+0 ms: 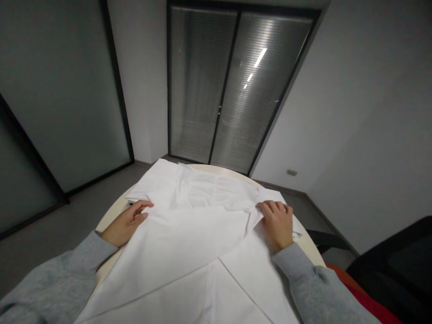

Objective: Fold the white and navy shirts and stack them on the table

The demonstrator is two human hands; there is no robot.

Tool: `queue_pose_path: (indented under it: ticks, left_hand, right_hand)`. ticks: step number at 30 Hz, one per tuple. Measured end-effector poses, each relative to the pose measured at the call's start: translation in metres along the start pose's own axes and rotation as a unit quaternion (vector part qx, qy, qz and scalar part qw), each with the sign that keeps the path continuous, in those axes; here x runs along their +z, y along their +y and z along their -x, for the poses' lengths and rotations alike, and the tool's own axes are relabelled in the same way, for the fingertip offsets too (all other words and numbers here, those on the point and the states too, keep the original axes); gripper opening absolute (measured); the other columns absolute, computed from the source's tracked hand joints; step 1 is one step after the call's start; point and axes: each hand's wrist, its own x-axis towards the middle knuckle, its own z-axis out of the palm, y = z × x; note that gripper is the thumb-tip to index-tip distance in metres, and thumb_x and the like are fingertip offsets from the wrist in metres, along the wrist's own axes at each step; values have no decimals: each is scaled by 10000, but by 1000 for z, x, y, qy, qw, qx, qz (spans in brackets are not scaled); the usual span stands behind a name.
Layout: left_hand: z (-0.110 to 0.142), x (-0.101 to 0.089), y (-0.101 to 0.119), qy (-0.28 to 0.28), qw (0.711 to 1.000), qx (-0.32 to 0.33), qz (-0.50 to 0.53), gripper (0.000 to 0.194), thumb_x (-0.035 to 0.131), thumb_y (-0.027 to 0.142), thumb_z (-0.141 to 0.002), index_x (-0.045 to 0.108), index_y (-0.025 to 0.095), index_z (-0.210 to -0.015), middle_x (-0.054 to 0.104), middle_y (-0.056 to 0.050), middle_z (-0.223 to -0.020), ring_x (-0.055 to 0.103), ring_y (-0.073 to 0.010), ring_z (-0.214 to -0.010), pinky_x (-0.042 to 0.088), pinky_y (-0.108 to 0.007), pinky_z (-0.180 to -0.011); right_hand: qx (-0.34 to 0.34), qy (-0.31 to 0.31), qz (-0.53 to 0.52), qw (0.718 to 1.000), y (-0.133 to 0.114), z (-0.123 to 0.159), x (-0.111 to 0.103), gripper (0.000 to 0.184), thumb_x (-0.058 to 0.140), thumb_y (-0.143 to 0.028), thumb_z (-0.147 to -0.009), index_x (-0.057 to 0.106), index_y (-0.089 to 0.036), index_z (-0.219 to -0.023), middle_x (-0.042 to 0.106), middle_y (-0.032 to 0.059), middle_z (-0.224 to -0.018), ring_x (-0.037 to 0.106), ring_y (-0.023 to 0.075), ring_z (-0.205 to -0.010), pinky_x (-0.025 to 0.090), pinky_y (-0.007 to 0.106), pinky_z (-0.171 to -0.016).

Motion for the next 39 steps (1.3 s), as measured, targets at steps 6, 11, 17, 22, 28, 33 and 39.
queue_pose_path:
  ticks: [6,11,17,22,28,33,39]
  left_hand:
    - [1,1,-4,-1,1000,7,-10,469,581,601,-905,638,217,-1168,696,-102,-1204,658,-285,-1139,548,-357,-935]
    - [2,-4,0,-1,998,15,-67,440,501,560,-944,612,204,-1178,684,-118,-1175,658,-293,-1105,531,-415,-974]
    - [46,-9,69,67,944,190,-263,437,541,504,-984,621,233,-1318,624,-128,-1393,544,-342,-1321,377,-515,-1159]
    - [105,17,85,-134,887,311,-313,755,641,638,-930,396,387,-1600,489,-36,-1611,505,-320,-1434,421,-457,-1165]
    - [127,27,52,-135,876,310,-344,749,621,607,-955,351,391,-1619,493,-19,-1596,519,-292,-1432,437,-437,-1170]
    - [131,25,56,-106,889,286,-341,673,572,605,-977,415,384,-1593,492,-30,-1603,499,-307,-1447,411,-489,-1194]
    - [150,23,85,-139,844,429,-289,549,639,512,-974,537,393,-1500,523,-7,-1585,508,-294,-1435,375,-491,-1229]
  right_hand:
    - [-93,-68,23,993,14,-9,1,290,591,-68,-900,729,-240,-1087,738,63,-1143,563,278,-1132,275,494,-1089]
    - [-118,-126,-6,985,-8,37,-22,427,508,-38,-932,712,-271,-1225,699,63,-1333,536,309,-1322,161,643,-1201]
    - [-134,-223,-159,952,-56,97,-59,528,479,-402,-1062,401,-368,-1583,373,13,-1674,283,317,-1562,219,636,-1257]
    - [-86,-286,-215,930,-61,111,-58,542,404,-505,-1084,340,-390,-1610,307,-14,-1695,238,287,-1584,253,613,-1270]
    - [-80,-297,-216,927,-62,112,-61,544,354,-524,-1094,330,-377,-1617,271,-22,-1706,195,280,-1595,215,618,-1283]
    - [-82,-274,-222,932,-64,115,-63,543,407,-487,-1087,345,-368,-1613,302,-6,-1695,234,295,-1584,236,617,-1277]
    - [-80,-250,-231,937,-64,115,-58,535,480,-432,-1065,400,-360,-1589,365,13,-1669,288,290,-1566,259,597,-1271]
